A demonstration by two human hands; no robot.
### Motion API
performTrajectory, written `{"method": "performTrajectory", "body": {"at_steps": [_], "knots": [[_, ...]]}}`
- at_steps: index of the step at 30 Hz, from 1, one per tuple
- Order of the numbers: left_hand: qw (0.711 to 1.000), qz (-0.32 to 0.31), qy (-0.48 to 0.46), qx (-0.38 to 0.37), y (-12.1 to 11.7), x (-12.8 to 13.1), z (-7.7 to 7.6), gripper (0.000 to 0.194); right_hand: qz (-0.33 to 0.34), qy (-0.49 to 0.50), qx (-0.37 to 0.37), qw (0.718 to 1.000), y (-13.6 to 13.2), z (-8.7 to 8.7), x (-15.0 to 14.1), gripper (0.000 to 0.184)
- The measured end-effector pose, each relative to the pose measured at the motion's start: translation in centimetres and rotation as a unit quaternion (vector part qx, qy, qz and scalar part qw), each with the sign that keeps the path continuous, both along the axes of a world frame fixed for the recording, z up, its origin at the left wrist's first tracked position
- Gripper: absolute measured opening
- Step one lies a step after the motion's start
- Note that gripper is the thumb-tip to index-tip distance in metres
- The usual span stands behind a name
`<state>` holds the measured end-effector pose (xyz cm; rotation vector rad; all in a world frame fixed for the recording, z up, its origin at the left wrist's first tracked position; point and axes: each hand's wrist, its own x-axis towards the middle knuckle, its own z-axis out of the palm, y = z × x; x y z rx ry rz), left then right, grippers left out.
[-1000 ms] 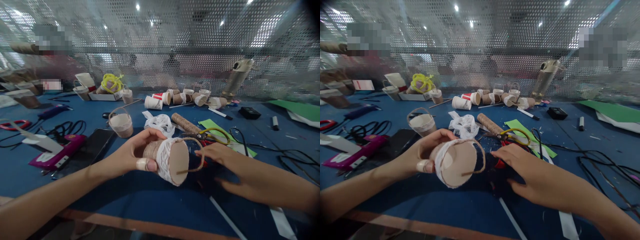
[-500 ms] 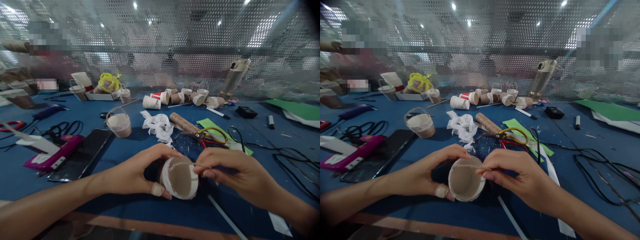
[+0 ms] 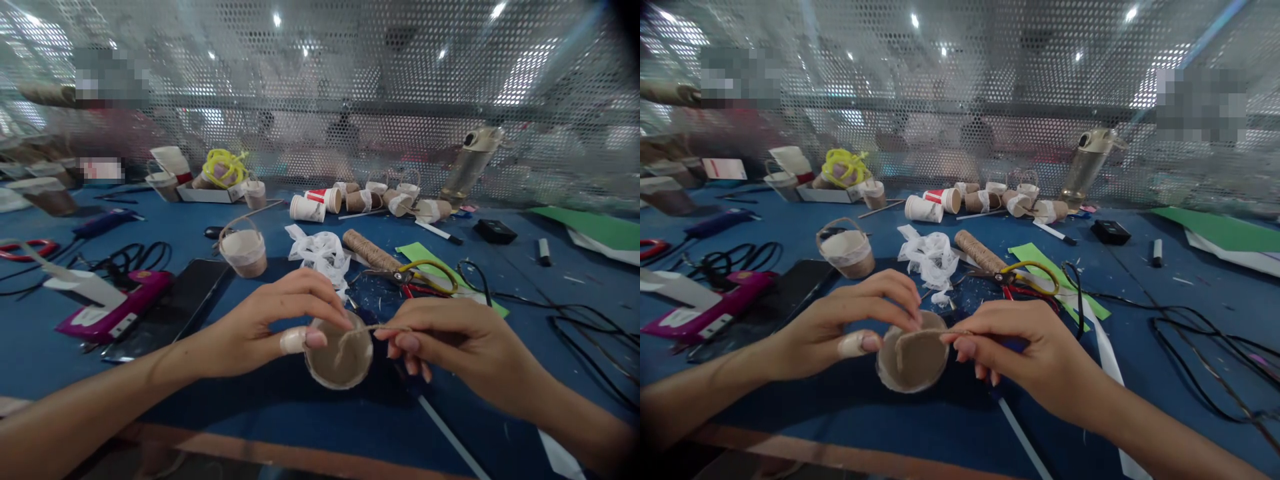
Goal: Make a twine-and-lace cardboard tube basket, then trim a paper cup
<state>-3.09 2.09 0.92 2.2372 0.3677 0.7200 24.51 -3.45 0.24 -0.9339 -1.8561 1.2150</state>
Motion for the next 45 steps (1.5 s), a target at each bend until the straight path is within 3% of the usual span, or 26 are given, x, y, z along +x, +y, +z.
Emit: {"method": "performTrajectory", "body": {"at_steps": [6, 10, 15, 17, 22, 32, 45], "knots": [[0.999, -0.022, -0.015, -0.046, -0.2, 0.0, 0.4, 0.012, 0.002, 0.037, -0.068, 0.997, 0.4, 0.8, -1.3, 0.015], [0.996, 0.043, -0.023, -0.075, -0.2, -0.1, 0.5, 0.009, 0.000, 0.083, -0.166, 0.983, 0.9, 0.6, -1.2, 0.027], [0.961, 0.082, -0.006, -0.263, -0.4, 0.1, 0.2, 0.015, 0.000, 0.092, -0.210, 0.973, 1.1, -0.1, -0.7, 0.033], [0.949, 0.086, -0.026, -0.302, -0.6, 0.3, 0.1, 0.014, 0.019, 0.092, -0.216, 0.972, 1.0, -0.3, -0.5, 0.032], [0.941, 0.094, -0.071, -0.318, -1.0, 0.9, 0.0, 0.009, 0.028, 0.096, -0.226, 0.969, 0.9, -0.2, -0.1, 0.031], [0.937, 0.094, -0.073, -0.329, -0.9, 0.6, 0.3, 0.009, 0.027, 0.138, -0.240, 0.960, 0.7, 0.0, -0.6, 0.027], [0.921, 0.038, -0.076, -0.379, -0.2, 0.0, 1.3, 0.010, 0.032, 0.161, -0.248, 0.955, 0.2, 0.2, -0.7, 0.012]]}}
